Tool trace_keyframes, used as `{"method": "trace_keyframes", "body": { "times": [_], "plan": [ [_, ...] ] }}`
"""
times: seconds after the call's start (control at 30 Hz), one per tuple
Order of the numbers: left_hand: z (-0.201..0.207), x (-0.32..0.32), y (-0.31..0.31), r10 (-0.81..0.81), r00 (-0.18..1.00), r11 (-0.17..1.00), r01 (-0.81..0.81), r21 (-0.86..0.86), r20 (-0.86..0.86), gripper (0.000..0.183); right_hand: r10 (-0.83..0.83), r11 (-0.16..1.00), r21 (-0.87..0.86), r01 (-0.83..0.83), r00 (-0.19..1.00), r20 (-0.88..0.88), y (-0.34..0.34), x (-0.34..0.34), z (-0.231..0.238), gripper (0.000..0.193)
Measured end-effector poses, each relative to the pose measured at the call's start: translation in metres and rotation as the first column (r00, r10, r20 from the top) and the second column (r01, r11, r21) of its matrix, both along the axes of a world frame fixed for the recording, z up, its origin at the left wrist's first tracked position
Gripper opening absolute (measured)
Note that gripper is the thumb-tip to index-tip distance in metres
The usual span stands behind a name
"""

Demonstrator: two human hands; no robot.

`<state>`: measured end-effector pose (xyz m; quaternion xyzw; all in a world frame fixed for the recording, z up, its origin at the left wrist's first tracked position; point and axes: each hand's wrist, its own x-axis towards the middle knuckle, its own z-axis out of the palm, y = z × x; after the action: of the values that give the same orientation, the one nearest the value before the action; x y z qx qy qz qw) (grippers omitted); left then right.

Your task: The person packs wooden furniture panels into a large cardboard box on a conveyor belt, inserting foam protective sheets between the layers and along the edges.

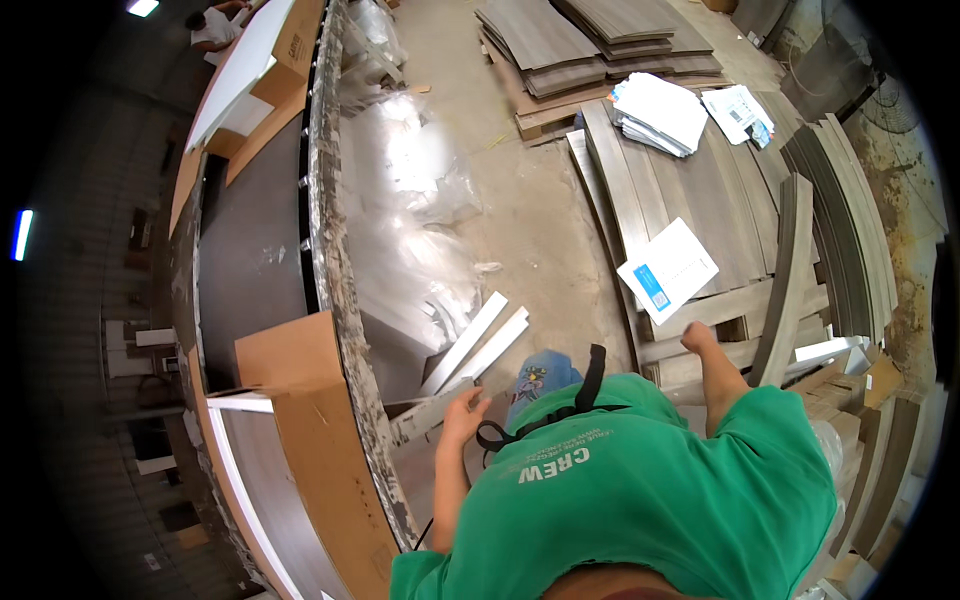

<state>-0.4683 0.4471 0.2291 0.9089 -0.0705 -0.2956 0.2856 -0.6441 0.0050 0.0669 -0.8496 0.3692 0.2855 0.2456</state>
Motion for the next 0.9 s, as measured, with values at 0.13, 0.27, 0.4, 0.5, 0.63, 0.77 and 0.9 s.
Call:
{"method": "trace_keyframes", "body": {
  "times": [0.13, 0.27, 0.4, 0.5, 0.63, 0.77, 0.9],
  "plan": [
    [-0.041, 0.043, 0.008, 0.023, 0.993, 0.997, -0.031, -0.072, -0.114, 0.034, -0.01, 0.995, 0.093, 0.025, 0.987, -0.158, 0.002, 0.014, -0.027, 0.021],
    [-0.058, 0.101, -0.016, -0.093, 0.98, 0.987, 0.114, 0.114, -0.177, 0.033, 0.019, 0.985, 0.17, -0.013, 0.999, -0.038, 0.02, 0.056, -0.043, 0.023],
    [-0.099, 0.154, -0.027, -0.113, 0.973, 0.977, 0.146, 0.157, -0.2, 0.038, 0.064, 0.953, 0.3, -0.051, 0.997, -0.035, 0.021, 0.141, 0.004, 0.019],
    [-0.11, 0.195, -0.047, -0.08, 0.982, 0.986, 0.103, 0.13, -0.174, 0.038, 0.027, 0.974, 0.221, -0.049, 0.994, 0.103, -0.01, 0.205, 0.008, 0.018],
    [-0.086, 0.223, -0.071, 0.13, 0.983, 0.991, -0.131, 0.002, -0.13, 0.038, -0.388, 0.833, 0.506, 0.221, 0.887, 0.252, -0.049, 0.286, 0.024, 0.015],
    [-0.09, 0.214, -0.077, 0.338, 0.928, 0.927, -0.357, -0.115, -0.157, 0.036, -0.217, 0.885, 0.45, 0.121, 0.962, 0.167, -0.069, 0.331, 0.031, 0.012],
    [-0.087, 0.182, -0.07, 0.431, 0.899, 0.902, -0.432, 0.002, -0.082, 0.036, 0.318, 0.904, 0.361, -0.231, 0.926, -0.204, -0.07, 0.373, 0.042, 0.011]
  ]
}}
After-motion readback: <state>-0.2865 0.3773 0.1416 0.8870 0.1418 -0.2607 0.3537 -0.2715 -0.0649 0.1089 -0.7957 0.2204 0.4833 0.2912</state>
